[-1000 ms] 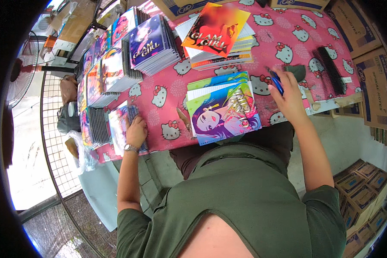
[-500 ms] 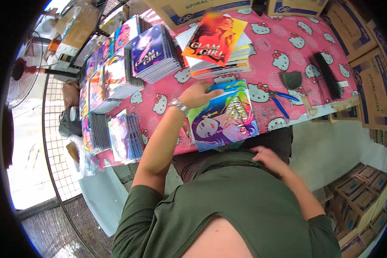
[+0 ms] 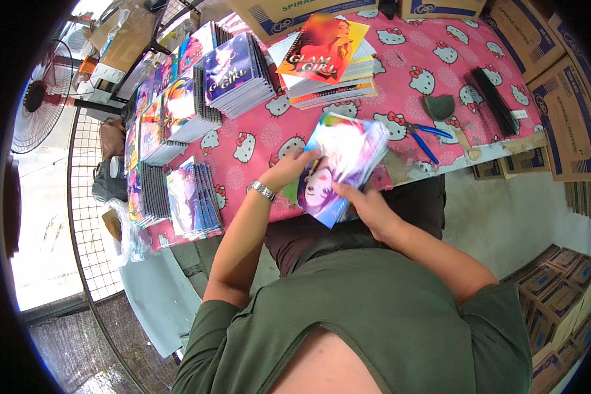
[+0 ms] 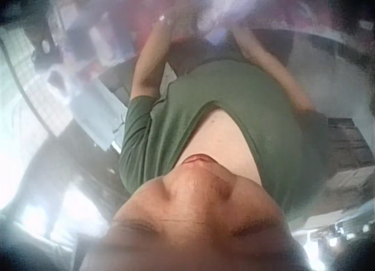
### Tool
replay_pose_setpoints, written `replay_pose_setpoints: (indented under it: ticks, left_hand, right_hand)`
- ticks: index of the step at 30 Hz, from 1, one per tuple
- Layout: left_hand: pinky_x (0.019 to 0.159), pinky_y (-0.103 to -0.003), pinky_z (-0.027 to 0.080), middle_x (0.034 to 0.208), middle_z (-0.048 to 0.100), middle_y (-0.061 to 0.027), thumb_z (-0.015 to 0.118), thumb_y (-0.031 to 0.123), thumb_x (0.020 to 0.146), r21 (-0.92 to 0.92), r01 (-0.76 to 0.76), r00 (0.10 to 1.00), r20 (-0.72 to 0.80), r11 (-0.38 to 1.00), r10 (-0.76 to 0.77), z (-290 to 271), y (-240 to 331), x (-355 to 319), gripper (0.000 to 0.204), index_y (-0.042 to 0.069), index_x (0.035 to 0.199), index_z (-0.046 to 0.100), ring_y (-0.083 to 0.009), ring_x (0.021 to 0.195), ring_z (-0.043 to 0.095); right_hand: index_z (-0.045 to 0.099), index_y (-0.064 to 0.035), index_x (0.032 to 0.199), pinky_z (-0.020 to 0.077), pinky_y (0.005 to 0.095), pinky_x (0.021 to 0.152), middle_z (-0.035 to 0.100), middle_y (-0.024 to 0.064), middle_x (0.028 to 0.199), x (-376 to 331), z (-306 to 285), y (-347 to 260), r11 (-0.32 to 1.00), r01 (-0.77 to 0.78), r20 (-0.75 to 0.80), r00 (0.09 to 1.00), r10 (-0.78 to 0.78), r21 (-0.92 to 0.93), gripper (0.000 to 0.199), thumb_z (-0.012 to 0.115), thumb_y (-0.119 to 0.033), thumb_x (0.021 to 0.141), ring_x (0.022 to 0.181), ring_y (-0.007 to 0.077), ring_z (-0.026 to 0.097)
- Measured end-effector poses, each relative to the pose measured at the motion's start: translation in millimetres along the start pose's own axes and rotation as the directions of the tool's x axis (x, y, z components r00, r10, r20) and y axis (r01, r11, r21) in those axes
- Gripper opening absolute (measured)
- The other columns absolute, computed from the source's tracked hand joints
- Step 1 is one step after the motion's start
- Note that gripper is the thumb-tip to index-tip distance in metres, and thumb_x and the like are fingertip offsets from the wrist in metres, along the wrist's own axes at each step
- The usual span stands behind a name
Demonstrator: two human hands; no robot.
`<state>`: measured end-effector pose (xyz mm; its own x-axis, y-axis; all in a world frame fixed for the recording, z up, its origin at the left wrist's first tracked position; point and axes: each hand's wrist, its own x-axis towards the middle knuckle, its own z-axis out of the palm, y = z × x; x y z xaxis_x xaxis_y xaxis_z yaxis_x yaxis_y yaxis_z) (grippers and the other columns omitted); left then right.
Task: The person threads a metal spiral binding through the holes of a stack of notebook covers and paper by hand.
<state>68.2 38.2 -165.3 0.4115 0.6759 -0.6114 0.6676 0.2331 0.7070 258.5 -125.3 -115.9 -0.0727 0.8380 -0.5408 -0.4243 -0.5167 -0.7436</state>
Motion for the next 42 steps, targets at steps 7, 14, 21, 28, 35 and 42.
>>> replay_pose_setpoints:
  ticks: [7,14,21,28,35,42]
  left_hand:
    - [0.111,-0.044,0.043,0.146,0.053,-0.0145,0.050,0.062,0.096,-0.892,0.003,0.995,0.047,0.451,0.085,44,1,-92,0.080,0.006,0.152,0.038,-0.0269,0.130,0.055]
    - [0.114,-0.047,0.039,0.142,0.054,-0.0124,0.061,0.035,0.098,-0.988,-0.095,0.994,-0.101,0.119,-0.046,71,-12,-102,0.059,0.004,0.144,0.041,-0.0293,0.129,0.053]
    - [0.121,-0.055,0.031,0.146,0.050,-0.0133,0.055,0.022,0.103,-0.995,0.099,0.994,0.099,0.005,-0.047,104,1,-94,0.046,0.005,0.142,0.040,-0.0318,0.139,0.045]
    - [0.118,-0.051,0.034,0.143,0.054,-0.0105,0.062,0.024,0.101,-0.997,0.071,0.990,0.070,0.008,-0.123,96,5,-92,0.046,0.007,0.140,0.045,-0.0285,0.137,0.047]
    - [0.111,-0.047,0.043,0.134,0.060,-0.0102,0.060,0.017,0.100,-0.990,-0.058,0.991,-0.074,0.131,-0.116,80,32,-97,0.041,0.004,0.137,0.049,-0.0271,0.125,0.058]
    - [0.100,-0.041,0.050,0.123,0.064,-0.0104,0.064,-0.005,0.083,-0.884,-0.056,0.998,-0.050,0.464,0.027,4,39,-62,0.054,0.002,0.135,0.050,-0.0253,0.111,0.064]
  right_hand:
    - [0.060,0.0062,0.122,0.0500,0.0351,0.091,0.069,0.0172,0.110,4,-33,-94,0.793,0.241,0.274,0.957,-0.097,-0.559,0.063,0.081,-0.030,0.075,0.101,0.0226,0.065]
    - [0.056,-0.0014,0.135,0.0517,0.0389,0.090,0.068,0.0145,0.114,118,-36,-136,0.672,-0.067,0.406,0.751,0.521,-0.738,0.067,0.076,-0.022,0.075,0.108,0.0222,0.065]
    - [0.073,-0.0008,0.105,0.0518,0.0432,0.084,0.071,0.0177,0.106,193,-12,-143,0.000,0.225,0.195,0.841,0.505,-0.974,0.049,0.074,-0.029,0.065,0.103,0.0299,0.067]
    - [0.073,0.0013,0.107,0.0519,0.0432,0.084,0.071,0.0210,0.112,172,-28,-137,0.097,0.213,0.233,0.840,0.491,-0.972,0.053,0.073,-0.031,0.065,0.105,0.0301,0.067]
    - [0.050,0.0087,0.132,0.0518,0.0445,0.092,0.066,0.0305,0.115,97,-32,-137,0.248,0.264,0.301,0.945,0.127,-0.932,0.088,0.080,-0.044,0.068,0.109,0.0385,0.066]
    - [0.044,0.0116,0.132,0.0496,0.0472,0.100,0.059,0.0364,0.122,31,-42,-76,0.528,0.124,0.071,0.990,-0.121,-0.840,0.102,0.087,-0.056,0.069,0.115,0.0461,0.062]
